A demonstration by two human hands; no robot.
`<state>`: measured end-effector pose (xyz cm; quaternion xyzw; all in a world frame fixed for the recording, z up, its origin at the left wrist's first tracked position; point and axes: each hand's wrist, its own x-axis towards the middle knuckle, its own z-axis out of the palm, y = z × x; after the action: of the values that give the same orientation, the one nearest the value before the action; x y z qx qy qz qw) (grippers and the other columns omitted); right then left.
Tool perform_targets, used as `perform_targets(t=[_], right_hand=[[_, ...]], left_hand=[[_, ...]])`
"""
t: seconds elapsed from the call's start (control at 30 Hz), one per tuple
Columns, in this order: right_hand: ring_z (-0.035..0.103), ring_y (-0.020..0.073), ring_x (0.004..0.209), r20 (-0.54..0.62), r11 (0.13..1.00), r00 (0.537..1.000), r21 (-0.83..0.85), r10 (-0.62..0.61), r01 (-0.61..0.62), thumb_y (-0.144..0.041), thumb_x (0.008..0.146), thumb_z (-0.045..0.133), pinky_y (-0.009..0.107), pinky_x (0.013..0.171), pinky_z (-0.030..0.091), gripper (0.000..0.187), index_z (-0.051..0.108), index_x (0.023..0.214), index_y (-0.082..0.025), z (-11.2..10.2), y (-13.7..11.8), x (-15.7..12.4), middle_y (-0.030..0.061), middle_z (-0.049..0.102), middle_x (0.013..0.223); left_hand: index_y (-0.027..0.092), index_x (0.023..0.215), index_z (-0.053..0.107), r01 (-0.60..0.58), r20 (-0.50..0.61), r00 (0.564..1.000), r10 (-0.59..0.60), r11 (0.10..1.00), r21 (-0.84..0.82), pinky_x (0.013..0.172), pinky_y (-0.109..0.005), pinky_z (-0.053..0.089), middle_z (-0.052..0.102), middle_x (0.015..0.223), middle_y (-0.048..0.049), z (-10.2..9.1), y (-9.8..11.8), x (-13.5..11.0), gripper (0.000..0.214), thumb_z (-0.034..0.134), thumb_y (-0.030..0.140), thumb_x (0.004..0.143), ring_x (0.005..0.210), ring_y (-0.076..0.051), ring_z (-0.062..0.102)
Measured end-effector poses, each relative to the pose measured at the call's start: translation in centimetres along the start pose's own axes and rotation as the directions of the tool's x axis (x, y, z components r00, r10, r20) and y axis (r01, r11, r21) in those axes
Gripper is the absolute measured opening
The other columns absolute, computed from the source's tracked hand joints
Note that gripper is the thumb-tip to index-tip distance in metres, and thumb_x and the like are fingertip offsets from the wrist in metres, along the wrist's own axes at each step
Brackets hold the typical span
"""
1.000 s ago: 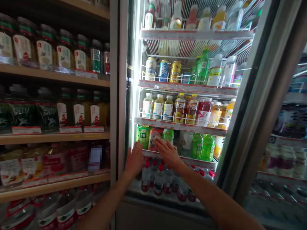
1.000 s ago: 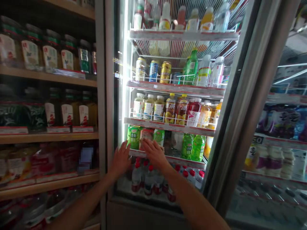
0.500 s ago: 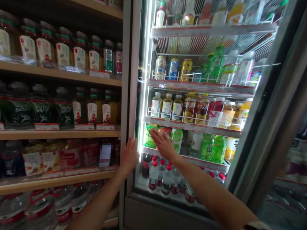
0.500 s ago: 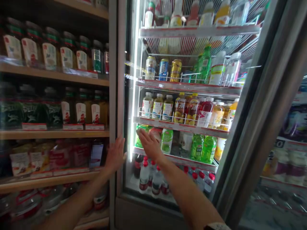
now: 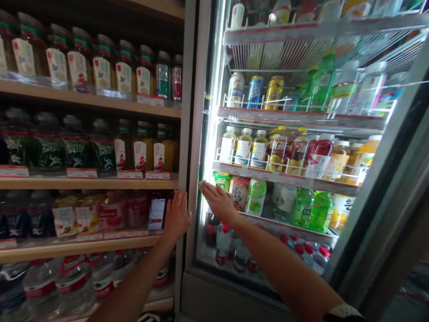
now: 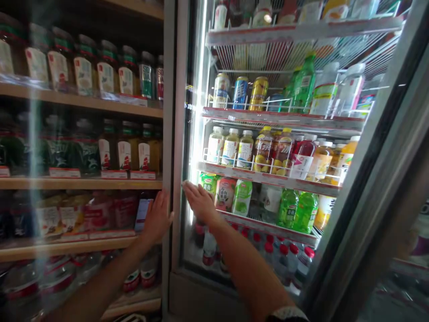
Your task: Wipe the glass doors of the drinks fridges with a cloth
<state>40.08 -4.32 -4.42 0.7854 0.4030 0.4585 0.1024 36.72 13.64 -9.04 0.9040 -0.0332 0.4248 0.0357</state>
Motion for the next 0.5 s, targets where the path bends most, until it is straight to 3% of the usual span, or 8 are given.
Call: perform_targets(t=[0.1,0.23,0.33,0.5], right_hand=[[0.026,0.0182,0.138,-0.036,0.999,0.998,0.001,0.052,-0.052,-0.007,0.086,0.035,0.040,0.110,0.028,0.052,0.034,0.139,-0.009,0.3,-0.1,-0.2,0.0062,0.036,0.146],[0.033,0.0168,0.134,0.018,0.998,0.998,0.026,-0.056,0.055,-0.009,0.085,0.039,0.036,0.108,0.031,0.052,0.038,0.137,-0.010,1.1,-1.1,-5.9,0.0048,0.041,0.143],[0.035,0.0151,0.133,0.070,0.993,0.991,0.005,-0.117,0.117,-0.009,0.085,0.040,0.034,0.110,0.028,0.053,0.038,0.137,-0.013,0.1,0.1,-9.7,0.0031,0.044,0.142],[0.020,0.0184,0.140,0.073,0.986,0.990,-0.124,0.124,-0.114,-0.006,0.081,0.039,0.042,0.113,0.018,0.063,0.029,0.143,-0.016,-3.9,4.0,-11.9,0.0055,0.036,0.147]], left_hand=[[0.006,0.136,0.035,-0.006,0.001,1.000,0.006,1.000,-0.003,0.108,-0.049,0.030,0.029,0.147,-0.0183,0.0,0.4,0.1,0.061,0.046,0.019,0.077,0.136,-0.029,0.028],[0.007,0.136,0.036,-0.028,0.005,1.000,0.028,0.999,-0.020,0.108,-0.048,0.031,0.031,0.147,-0.0184,-0.1,1.3,-0.3,0.062,0.046,0.017,0.076,0.136,-0.029,0.029],[0.007,0.136,0.035,-0.049,0.017,0.999,0.050,0.998,-0.045,0.107,-0.049,0.031,0.031,0.147,-0.0180,0.0,2.4,-0.4,0.063,0.048,0.016,0.075,0.135,-0.029,0.030],[0.008,0.136,0.034,-0.088,0.000,0.996,0.089,0.989,-0.120,0.106,-0.050,0.031,0.030,0.147,-0.0181,0.2,6.0,-0.3,0.063,0.048,0.016,0.076,0.136,-0.030,0.028]])
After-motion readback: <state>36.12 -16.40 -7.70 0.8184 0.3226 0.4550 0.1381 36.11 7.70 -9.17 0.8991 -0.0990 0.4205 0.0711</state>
